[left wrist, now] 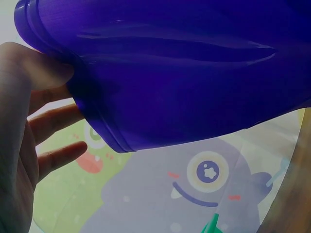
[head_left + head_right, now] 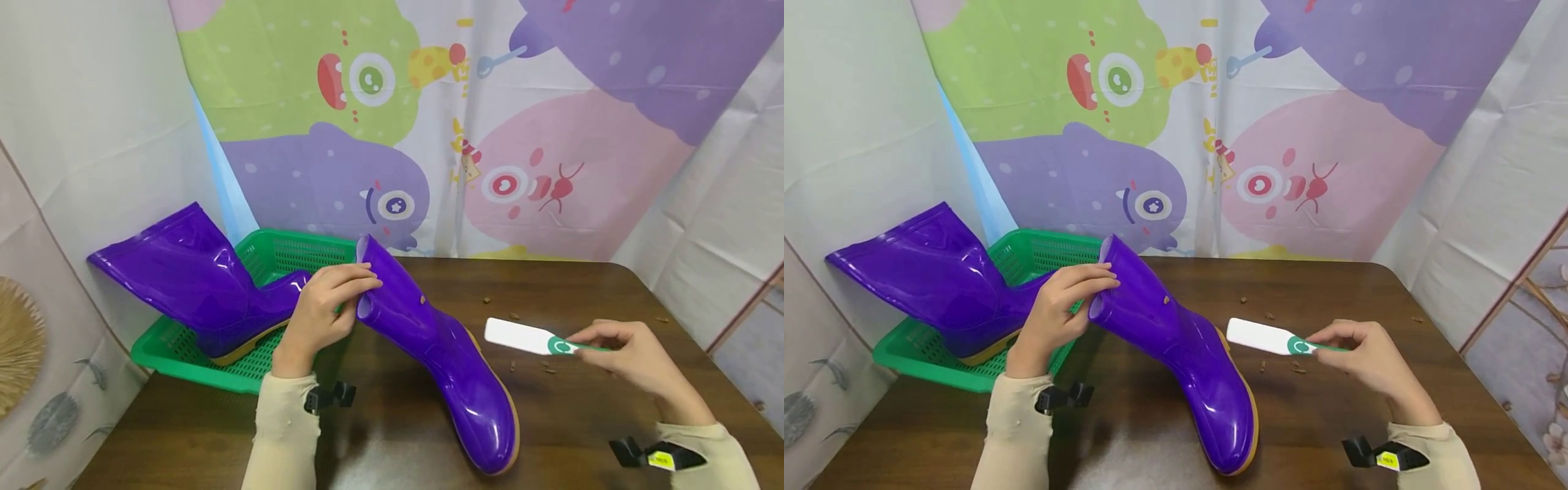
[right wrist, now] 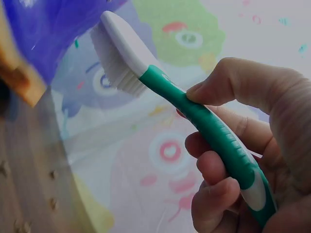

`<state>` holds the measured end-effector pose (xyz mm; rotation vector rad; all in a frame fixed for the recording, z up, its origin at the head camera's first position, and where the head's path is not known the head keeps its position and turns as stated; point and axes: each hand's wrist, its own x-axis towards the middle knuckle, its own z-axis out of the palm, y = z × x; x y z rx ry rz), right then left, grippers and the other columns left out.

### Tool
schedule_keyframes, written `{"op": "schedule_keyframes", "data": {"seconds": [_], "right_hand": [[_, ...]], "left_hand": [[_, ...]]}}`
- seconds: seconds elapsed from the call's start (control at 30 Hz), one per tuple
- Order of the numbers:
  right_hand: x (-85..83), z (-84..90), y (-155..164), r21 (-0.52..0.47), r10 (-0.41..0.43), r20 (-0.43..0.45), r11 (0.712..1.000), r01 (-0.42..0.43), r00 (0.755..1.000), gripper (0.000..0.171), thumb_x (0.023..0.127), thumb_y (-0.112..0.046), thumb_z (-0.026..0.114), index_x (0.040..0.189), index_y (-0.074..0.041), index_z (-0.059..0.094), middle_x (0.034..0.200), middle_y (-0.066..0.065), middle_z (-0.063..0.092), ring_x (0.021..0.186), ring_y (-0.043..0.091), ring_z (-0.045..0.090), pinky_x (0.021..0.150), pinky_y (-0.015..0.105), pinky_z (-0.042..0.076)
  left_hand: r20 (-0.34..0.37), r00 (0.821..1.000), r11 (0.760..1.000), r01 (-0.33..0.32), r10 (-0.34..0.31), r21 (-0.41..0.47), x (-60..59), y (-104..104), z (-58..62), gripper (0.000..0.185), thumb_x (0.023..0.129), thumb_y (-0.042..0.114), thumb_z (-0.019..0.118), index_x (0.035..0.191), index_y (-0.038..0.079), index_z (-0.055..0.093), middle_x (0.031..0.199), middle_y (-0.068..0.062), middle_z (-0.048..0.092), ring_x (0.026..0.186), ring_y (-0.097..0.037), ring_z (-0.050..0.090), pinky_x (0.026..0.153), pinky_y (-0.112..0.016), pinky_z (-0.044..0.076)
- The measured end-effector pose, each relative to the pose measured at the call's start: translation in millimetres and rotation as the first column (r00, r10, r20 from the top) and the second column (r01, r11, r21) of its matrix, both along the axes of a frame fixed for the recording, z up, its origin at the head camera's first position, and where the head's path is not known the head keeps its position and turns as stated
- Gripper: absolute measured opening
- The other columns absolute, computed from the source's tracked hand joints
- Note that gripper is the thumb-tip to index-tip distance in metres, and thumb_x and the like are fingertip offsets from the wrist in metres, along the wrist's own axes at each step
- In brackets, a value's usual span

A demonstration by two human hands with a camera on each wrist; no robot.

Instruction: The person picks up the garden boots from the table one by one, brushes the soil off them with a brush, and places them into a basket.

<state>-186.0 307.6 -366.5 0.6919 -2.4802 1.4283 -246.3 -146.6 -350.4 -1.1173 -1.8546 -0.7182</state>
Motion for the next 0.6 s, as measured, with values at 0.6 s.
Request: {"op": "schedule_keyframes", "data": {"seconds": [0.6], "right_hand": [[-17.7, 27.4, -58, -0.175, 0.116, -0.107, 0.976, -0.133, 0.987, 0.031, 0.078, 0.021, 0.068, 0.095, -0.002, 0.077, 0.074, -0.003, 0.063, 0.049, 0.005, 0.048, 0.036, 0.026, 0.036]], "left_hand": [[0.013, 1.000, 1.000, -0.007, 0.007, -0.007, 2.0, 0, 0.9, 0.031, 0.083, -0.006, 0.058, 0.105, 0.006, 0.076, 0.109, -0.010, 0.072, 0.112, -0.029, 0.064, 0.098, -0.047, 0.049]]}}
